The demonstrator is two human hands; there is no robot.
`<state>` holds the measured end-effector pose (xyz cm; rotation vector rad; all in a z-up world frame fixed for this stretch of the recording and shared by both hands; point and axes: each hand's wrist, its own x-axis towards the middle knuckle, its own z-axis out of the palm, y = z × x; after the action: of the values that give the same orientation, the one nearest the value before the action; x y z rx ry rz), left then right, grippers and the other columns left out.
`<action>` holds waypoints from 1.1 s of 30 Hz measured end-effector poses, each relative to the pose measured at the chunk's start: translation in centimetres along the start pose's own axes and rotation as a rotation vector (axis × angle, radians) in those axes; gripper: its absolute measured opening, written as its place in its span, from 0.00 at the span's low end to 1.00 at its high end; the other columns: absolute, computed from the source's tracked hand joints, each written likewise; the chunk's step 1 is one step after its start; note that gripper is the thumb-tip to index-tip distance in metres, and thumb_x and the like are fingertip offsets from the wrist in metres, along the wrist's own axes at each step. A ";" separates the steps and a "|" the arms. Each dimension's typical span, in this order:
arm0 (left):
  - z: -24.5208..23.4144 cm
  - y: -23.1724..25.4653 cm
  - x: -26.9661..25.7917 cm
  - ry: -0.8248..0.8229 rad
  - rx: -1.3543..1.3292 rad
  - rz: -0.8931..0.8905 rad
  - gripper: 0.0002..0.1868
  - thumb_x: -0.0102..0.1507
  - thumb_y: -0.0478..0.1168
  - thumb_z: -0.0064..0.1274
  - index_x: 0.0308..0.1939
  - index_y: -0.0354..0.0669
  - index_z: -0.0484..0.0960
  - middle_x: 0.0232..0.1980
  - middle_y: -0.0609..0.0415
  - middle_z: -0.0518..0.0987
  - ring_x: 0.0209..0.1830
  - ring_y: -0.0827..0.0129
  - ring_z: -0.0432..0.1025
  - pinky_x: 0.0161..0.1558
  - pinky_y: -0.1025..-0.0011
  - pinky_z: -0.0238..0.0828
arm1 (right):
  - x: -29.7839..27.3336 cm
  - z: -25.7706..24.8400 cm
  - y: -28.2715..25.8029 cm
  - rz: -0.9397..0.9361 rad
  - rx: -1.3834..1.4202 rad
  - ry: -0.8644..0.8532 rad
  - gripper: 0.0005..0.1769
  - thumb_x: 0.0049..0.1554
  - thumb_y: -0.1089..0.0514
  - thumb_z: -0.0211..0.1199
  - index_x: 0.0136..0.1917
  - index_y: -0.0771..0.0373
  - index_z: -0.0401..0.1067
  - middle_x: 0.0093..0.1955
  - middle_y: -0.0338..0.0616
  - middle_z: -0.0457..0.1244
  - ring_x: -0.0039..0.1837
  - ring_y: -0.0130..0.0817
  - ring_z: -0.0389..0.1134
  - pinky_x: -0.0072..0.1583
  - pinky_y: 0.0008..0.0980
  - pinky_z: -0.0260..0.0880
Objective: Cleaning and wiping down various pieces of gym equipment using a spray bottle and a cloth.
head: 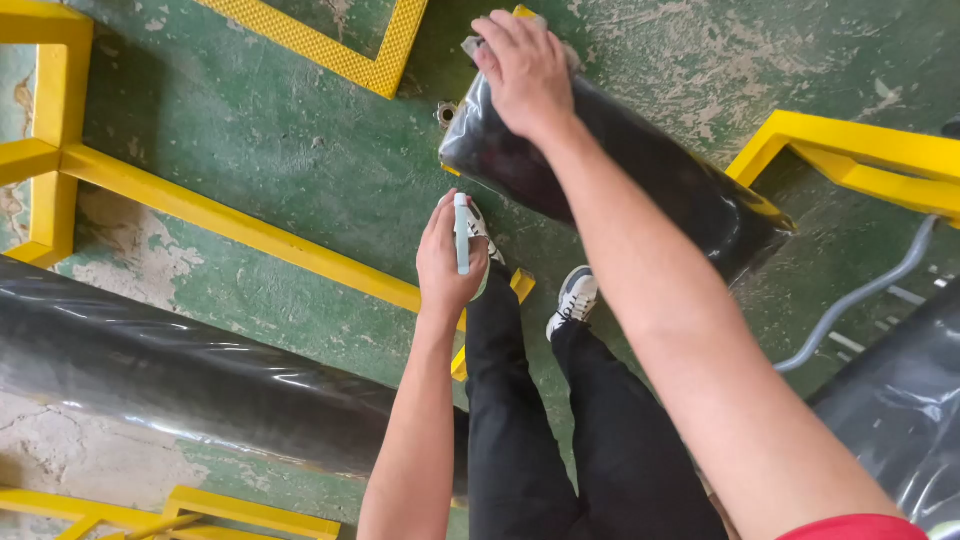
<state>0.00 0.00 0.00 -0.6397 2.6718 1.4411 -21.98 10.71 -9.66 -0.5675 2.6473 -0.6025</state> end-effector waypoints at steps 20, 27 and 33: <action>2.1 1.6 0.7 -0.098 -0.093 -0.019 0.32 0.54 0.32 0.53 0.65 0.39 0.74 0.73 0.42 0.71 0.61 0.44 0.73 0.61 0.58 0.72 | -25.0 -3.0 23.3 0.607 -0.126 0.285 0.14 0.74 0.55 0.50 0.61 0.68 0.69 0.64 0.57 0.64 0.69 0.55 0.64 0.74 0.51 0.60; -0.2 -0.7 0.4 -0.035 -0.058 -0.052 0.31 0.56 0.32 0.53 0.65 0.40 0.75 0.72 0.42 0.72 0.66 0.45 0.72 0.63 0.58 0.71 | -11.2 1.5 0.2 0.084 0.185 0.427 0.28 0.65 0.62 0.52 0.77 0.70 0.63 0.81 0.54 0.55 0.85 0.52 0.47 0.83 0.57 0.42; -2.8 -1.4 0.2 0.003 -0.043 -0.043 0.29 0.57 0.33 0.55 0.64 0.39 0.74 0.71 0.40 0.72 0.64 0.45 0.72 0.61 0.58 0.72 | -4.7 5.1 -7.1 -0.272 -0.093 -0.047 0.17 0.69 0.53 0.58 0.67 0.62 0.73 0.73 0.43 0.62 0.80 0.44 0.53 0.81 0.54 0.43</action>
<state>0.80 -2.98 0.45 -0.6980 2.6190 1.4920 -13.69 5.25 -9.36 -0.9683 2.5837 -0.5360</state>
